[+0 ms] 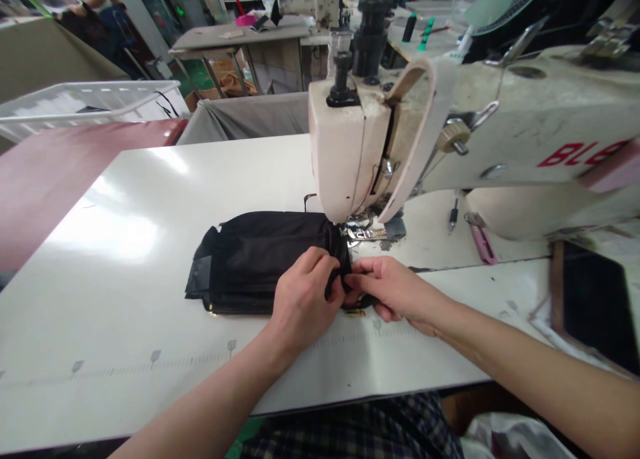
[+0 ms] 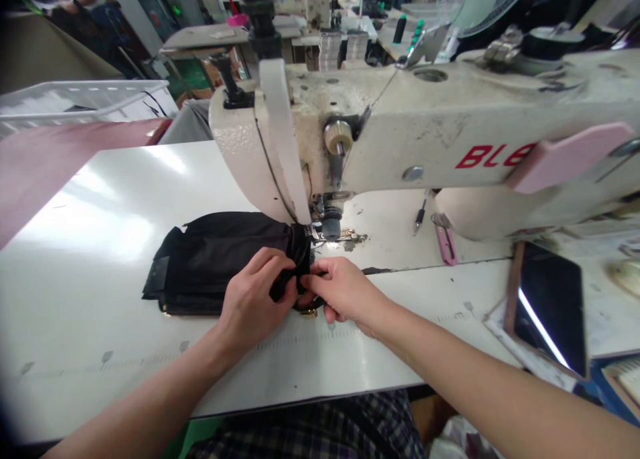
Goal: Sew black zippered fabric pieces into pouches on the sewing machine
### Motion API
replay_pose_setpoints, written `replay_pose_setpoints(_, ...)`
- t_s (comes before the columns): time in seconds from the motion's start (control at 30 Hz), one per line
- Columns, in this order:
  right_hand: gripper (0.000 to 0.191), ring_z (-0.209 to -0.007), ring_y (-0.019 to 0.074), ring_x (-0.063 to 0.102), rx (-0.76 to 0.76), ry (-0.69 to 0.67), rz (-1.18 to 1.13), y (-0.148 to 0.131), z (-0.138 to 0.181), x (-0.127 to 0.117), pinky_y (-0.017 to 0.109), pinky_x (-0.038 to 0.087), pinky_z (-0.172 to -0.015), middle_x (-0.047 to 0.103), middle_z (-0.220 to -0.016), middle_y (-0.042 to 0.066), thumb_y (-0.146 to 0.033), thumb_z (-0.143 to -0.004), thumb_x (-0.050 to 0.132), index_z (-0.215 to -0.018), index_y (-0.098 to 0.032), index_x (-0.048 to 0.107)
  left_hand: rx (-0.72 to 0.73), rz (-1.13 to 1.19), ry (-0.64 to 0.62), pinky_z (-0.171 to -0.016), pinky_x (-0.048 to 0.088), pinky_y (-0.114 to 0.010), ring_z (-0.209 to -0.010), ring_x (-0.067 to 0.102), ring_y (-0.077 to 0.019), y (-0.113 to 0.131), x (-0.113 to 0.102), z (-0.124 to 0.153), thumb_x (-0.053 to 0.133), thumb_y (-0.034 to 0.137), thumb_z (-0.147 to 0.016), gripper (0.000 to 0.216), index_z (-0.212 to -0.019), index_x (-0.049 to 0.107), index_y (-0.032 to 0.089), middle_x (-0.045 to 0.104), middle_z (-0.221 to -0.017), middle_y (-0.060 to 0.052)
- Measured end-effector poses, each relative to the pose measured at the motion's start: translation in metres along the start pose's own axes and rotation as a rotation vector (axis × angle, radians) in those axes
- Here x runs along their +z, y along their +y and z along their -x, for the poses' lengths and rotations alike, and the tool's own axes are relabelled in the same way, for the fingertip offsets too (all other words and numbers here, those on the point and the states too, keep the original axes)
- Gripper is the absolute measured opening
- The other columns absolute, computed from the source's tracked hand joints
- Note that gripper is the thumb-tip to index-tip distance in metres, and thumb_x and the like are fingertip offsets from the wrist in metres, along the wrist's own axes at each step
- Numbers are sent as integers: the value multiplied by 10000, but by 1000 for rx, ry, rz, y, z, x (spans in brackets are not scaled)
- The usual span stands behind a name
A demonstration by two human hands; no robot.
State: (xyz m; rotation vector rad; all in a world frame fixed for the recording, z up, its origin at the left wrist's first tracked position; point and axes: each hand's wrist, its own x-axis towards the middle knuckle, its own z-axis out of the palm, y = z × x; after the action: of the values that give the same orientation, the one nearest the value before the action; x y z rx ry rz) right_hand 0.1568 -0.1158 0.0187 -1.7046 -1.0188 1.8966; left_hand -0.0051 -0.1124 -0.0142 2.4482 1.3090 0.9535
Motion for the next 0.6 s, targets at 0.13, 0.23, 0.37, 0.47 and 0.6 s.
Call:
replay_pose_setpoints(0.13,159,-289,-3,401,-30,78,-23,4,3,4,118,207,-272,644,-628,-26,-166,-878,517,-747,-146,604,233,-33,31,-679,470,-293,-755,543,-167,1,-1,0,504,92,-861,150,-813,628,161,621,-778,-44)
replay_pose_setpoints(0.23,149,-319,20,432,-78,110,-27,13,6,5,117,249,-286,536,-510,-63,-195,-863,545,-743,-147,620,304,8,22,-695,484,-297,-757,560,-158,2,0,1,502,109,-899,142,-863,633,150,642,-779,-45)
replay_pose_setpoints(0.37,146,-328,22,436,-142,152,-28,20,8,6,126,271,-285,557,-560,-49,-208,-841,561,-730,-140,627,255,112,11,-698,515,-276,-749,572,-142,2,1,2,512,96,-898,119,-905,623,139,648,-801,-51)
replay_pose_setpoints(0.47,141,-341,12,437,-124,175,-76,20,10,6,129,273,-287,616,-673,-18,-194,-842,542,-796,-131,660,268,124,-9,-688,520,-273,-746,569,-142,3,1,1,516,84,-894,121,-888,627,134,649,-819,-58)
replay_pose_setpoints(0.6,156,-337,7,402,-91,176,-107,17,11,6,139,252,-295,630,-688,-3,-192,-827,545,-793,-123,680,324,112,-17,-695,522,-271,-738,572,-144,3,-1,0,515,65,-891,117,-889,625,107,652,-813,-67)
